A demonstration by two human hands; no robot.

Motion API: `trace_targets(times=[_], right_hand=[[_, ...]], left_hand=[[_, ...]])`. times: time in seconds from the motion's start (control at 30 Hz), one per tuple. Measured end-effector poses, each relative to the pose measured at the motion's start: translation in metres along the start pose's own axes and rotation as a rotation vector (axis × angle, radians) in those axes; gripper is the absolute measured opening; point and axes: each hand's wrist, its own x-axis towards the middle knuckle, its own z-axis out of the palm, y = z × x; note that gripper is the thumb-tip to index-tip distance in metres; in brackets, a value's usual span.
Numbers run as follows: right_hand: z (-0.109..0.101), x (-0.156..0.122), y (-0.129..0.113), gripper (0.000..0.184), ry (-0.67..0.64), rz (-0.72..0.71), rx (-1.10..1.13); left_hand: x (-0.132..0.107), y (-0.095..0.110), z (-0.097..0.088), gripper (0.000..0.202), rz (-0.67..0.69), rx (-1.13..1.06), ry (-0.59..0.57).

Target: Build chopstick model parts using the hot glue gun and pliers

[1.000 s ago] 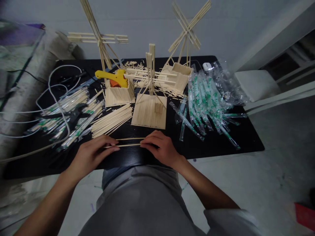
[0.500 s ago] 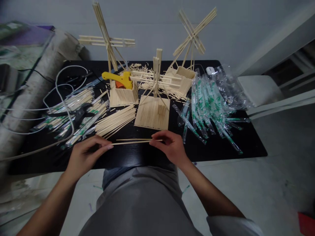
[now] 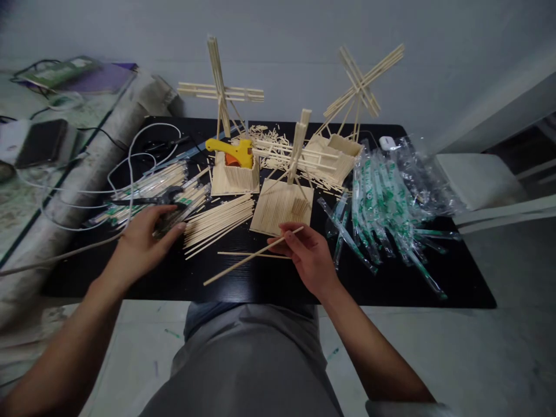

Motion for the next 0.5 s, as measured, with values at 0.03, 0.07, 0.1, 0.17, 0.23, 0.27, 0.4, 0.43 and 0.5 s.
trace_targets(times=[0.03, 0.07, 0.1, 0.17, 0.23, 0.27, 0.4, 0.43, 0.5], right_hand=[[0.0, 0.0, 0.001, 0.035, -0.017, 0.009, -0.012], [0.0, -0.001, 0.001, 0.037, -0.031, 0.017, -0.025], [-0.001, -0.001, 0.002, 0.039, -0.044, 0.024, -0.036], [-0.003, -0.002, 0.004, 0.041, -0.061, 0.038, -0.05], [-0.006, -0.002, 0.005, 0.038, -0.058, 0.043, -0.053], [-0.007, -0.001, 0.005, 0.036, -0.051, 0.044, -0.051], [-0.009, -0.001, 0.003, 0.028, -0.036, 0.105, -0.035], [-0.008, -0.002, 0.002, 0.027, -0.04, 0.129, -0.034], [-0.005, -0.003, 0.001, 0.024, -0.052, 0.167, -0.042]], left_hand=[[0.007, -0.01, -0.001, 0.047, -0.015, 0.068, -0.016], [0.013, -0.019, -0.003, 0.051, -0.032, 0.137, -0.054], [0.019, -0.028, -0.005, 0.056, -0.044, 0.202, -0.09], [0.028, -0.042, -0.011, 0.07, -0.06, 0.238, -0.117], [0.034, -0.054, -0.021, 0.088, -0.09, 0.302, -0.196], [0.036, -0.059, -0.026, 0.097, -0.118, 0.346, -0.251], [0.042, -0.077, -0.047, 0.117, -0.18, 0.445, -0.443], [0.044, -0.08, -0.051, 0.119, -0.183, 0.458, -0.471], [0.048, -0.086, -0.056, 0.117, -0.174, 0.478, -0.511]])
